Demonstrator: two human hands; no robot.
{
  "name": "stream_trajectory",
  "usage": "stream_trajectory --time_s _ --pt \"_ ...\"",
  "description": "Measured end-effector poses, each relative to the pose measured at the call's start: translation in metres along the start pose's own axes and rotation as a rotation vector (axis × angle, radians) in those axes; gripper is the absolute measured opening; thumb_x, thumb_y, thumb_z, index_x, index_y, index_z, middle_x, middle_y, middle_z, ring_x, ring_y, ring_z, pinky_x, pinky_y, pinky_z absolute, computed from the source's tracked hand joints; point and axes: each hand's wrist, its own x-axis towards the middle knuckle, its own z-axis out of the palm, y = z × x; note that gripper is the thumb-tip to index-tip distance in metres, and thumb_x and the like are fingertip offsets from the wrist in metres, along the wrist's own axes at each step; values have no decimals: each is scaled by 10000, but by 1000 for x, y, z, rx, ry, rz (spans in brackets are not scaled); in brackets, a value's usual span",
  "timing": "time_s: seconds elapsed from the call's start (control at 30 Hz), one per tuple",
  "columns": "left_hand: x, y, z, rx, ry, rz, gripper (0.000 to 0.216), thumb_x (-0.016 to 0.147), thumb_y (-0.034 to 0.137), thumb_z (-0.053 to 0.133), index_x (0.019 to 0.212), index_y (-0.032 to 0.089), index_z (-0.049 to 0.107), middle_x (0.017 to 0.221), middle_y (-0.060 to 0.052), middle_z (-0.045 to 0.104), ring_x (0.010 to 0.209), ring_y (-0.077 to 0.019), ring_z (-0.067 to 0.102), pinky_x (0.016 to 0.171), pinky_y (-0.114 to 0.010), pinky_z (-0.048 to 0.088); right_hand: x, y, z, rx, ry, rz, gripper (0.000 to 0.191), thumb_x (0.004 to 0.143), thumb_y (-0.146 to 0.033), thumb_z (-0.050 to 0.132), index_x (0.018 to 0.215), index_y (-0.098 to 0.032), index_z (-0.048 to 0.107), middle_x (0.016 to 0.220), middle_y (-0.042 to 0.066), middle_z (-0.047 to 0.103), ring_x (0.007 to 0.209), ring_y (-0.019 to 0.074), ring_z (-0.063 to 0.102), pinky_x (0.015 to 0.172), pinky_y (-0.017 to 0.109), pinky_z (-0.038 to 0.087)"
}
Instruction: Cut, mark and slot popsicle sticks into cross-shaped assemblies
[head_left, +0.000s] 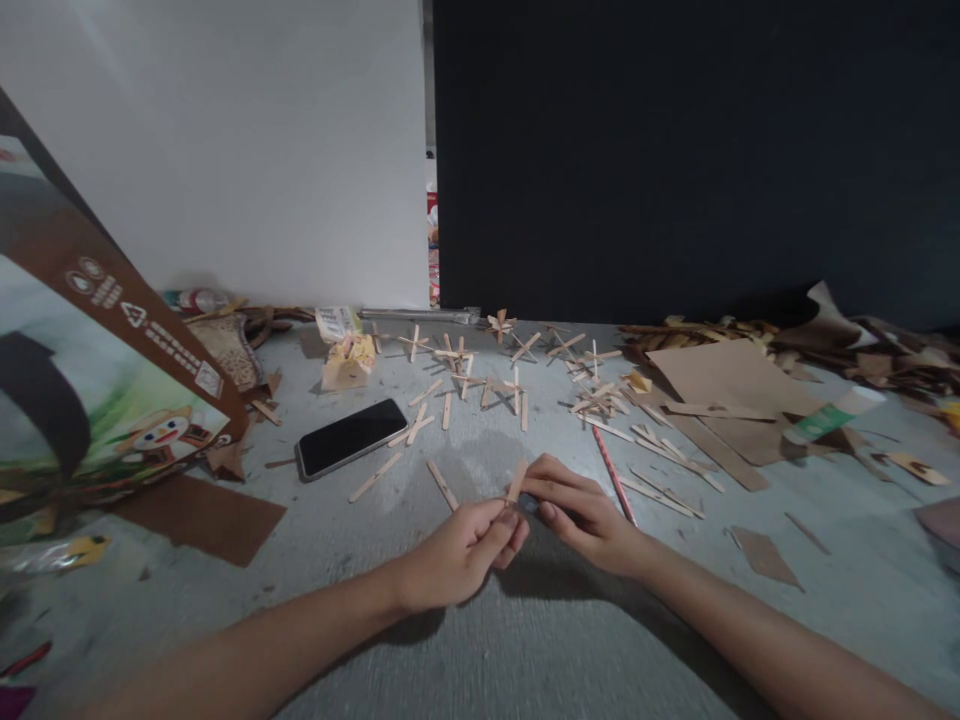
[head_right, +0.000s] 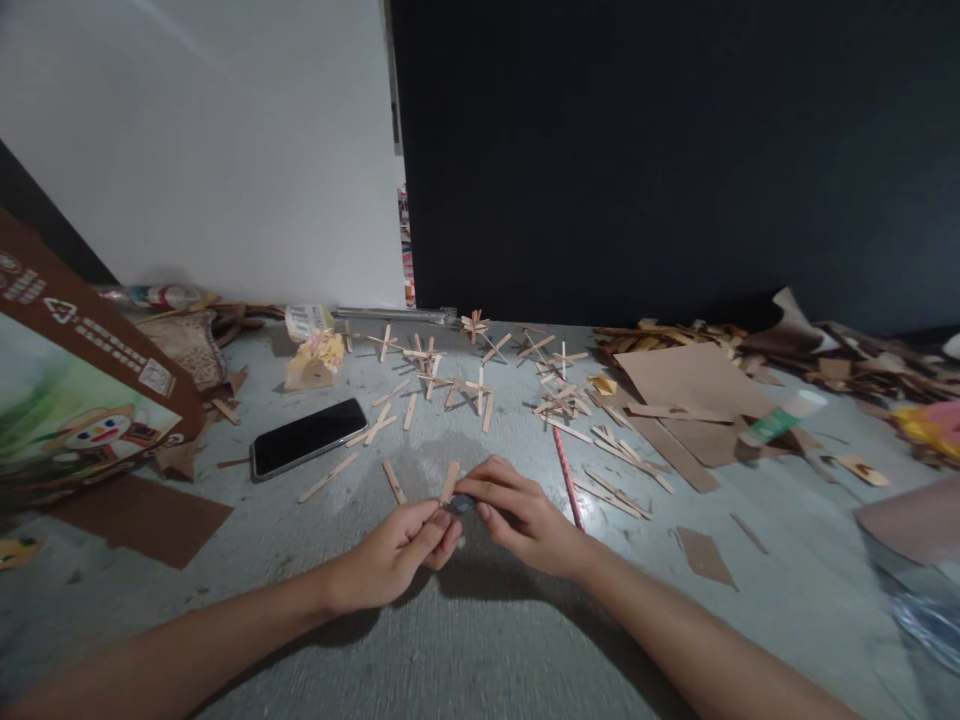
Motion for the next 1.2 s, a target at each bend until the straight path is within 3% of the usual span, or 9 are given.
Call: stream_trajectory --time_s 0.53,0.77,1.2 --pt "-1 -1 1 41 21 -15 516 1034 647 404 779 204 472 671 43 421 616 -116 377 616 -280 308 -1 2 1 8 9 -5 314 1110 -267 435 1338 -211 643 1114 116 671 1023 229 602 903 410 497" --pt "-1 3 2 20 18 -6 559 1002 725 397 779 215 444 656 62 385 597 -112 343 609 -280 307 0 3 3 87 54 10 252 1095 -282 486 1275 -228 653 1042 94 698 978 230 625 876 410 502" --pt "0 0 3 5 31 -15 567 993 739 406 791 211 447 686 54 406 612 -112 355 614 -279 308 2 2 1 29 60 -65 340 1098 -272 467 1369 -237 670 1107 120 718 1005 236 651 868 429 545"
